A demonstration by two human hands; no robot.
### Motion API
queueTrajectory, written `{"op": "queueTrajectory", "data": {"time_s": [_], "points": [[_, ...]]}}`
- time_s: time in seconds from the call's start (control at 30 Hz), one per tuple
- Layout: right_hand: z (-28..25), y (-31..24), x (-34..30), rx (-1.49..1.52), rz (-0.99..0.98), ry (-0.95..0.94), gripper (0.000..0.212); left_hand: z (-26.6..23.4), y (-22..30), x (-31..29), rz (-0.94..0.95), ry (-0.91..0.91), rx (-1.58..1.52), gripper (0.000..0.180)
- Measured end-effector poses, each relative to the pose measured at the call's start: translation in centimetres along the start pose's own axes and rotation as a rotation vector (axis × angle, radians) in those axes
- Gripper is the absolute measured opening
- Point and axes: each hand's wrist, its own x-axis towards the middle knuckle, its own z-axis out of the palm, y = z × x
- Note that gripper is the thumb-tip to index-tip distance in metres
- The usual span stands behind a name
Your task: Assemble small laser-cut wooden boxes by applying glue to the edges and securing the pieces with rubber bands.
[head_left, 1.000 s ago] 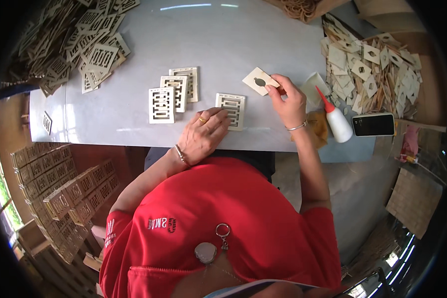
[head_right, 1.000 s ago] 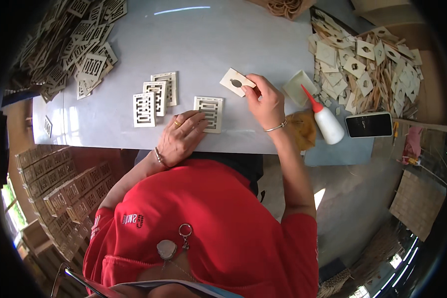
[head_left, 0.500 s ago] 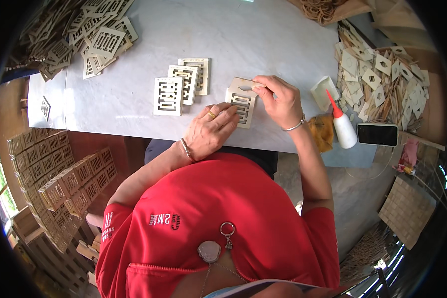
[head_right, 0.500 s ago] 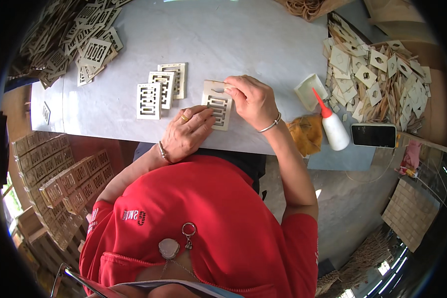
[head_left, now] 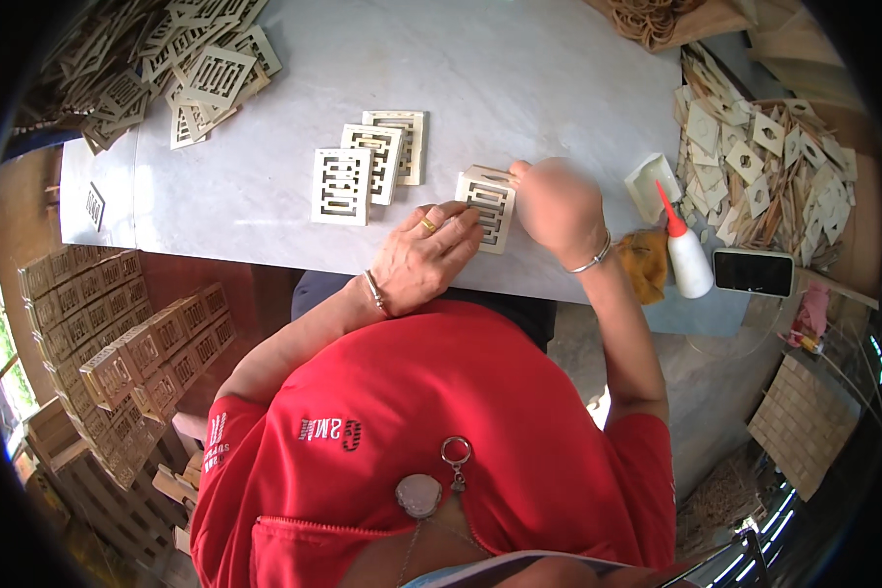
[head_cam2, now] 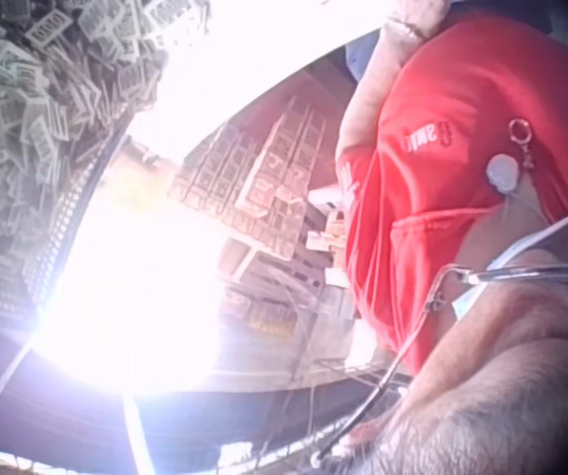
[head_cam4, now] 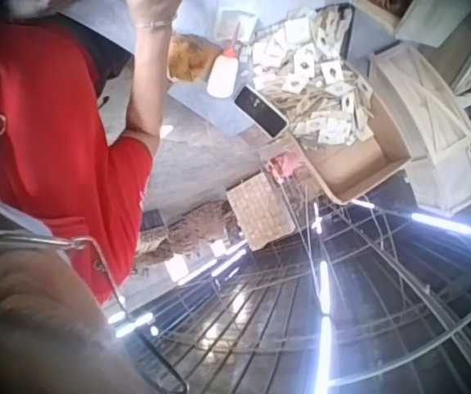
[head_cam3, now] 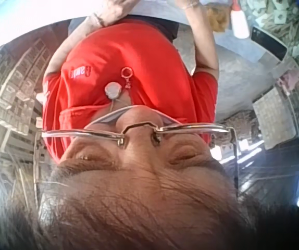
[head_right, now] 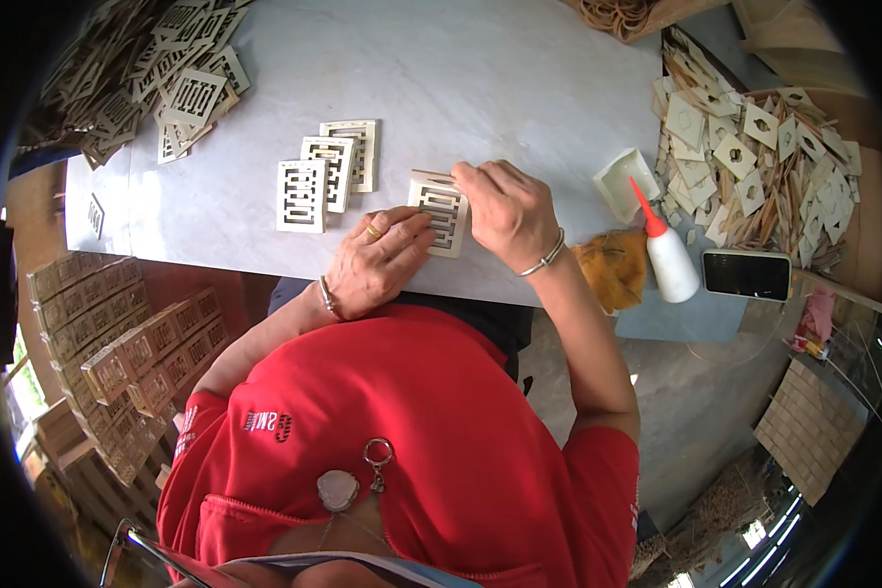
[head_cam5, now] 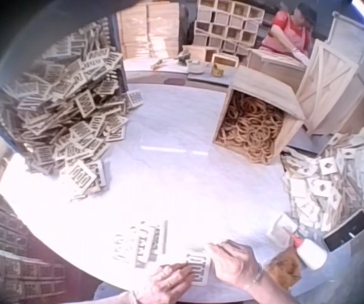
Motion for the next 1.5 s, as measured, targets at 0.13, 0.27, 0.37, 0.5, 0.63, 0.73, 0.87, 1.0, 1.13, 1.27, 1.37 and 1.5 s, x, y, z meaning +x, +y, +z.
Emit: {"op": "queueTrajectory", "data": {"time_s": [0.13, 0.27, 0.37, 0.5, 0.63, 0.73, 0.87, 1.0, 1.13, 1.27, 1.37, 1.5], "points": [[0.1, -0.1, -0.2, -0.019, -0.018, 0.023, 0.017, -1.6, -0.1, -0.5, -0.077, 0.048, -0.026, 0.031], [-0.3, -0.2, -0.4, 0.071, 0.075, 0.027, 0.012, -5.0, -2.4, -3.0, -0.537, 0.273, 0.057, 0.041], [-0.3, 0.1, -0.6, 0.148, 0.133, -0.002, 0.008, -6.5, -4.8, -4.7, -0.813, 0.197, 0.23, 0.054], [-0.1, 0.1, -0.6, 0.18, 0.148, 0.017, 0.007, -6.5, -5.7, -4.6, -0.823, 0.095, 0.256, 0.053], [0.1, 0.1, -0.6, 0.179, 0.16, 0.008, 0.005, -7.1, -6.3, -4.1, -0.908, 0.073, 0.021, 0.041], [0.0, 0.2, -0.5, 0.143, 0.129, 0.027, 0.005, -7.7, -6.5, -4.6, -0.949, 0.173, -0.196, 0.027], [0.1, 0.2, -0.5, 0.098, 0.116, 0.045, 0.006, -8.8, -4.3, -3.4, -0.988, 0.332, -0.785, 0.011], [0.1, 0.3, -0.7, 0.118, 0.142, 0.041, 0.007, -6.2, -2.3, -0.5, -0.889, 0.353, -0.959, 0.008], [0.4, 0.5, -1.1, 0.158, 0.148, 0.035, 0.009, -3.5, -2.3, 1.0, -0.876, 0.231, -0.748, 0.016], [0.5, 0.5, -1.2, 0.169, 0.165, 0.049, 0.009, -3.1, -2.1, 1.9, -0.838, 0.128, -0.61, 0.021], [0.5, 0.5, -1.2, 0.173, 0.156, 0.064, 0.01, -2.6, -1.8, 2.1, -0.836, 0.124, -0.641, 0.02], [0.6, 0.6, -1.3, 0.174, 0.147, 0.073, 0.01, -3.0, -1.2, 2.8, -0.83, 0.073, -0.578, 0.019]]}}
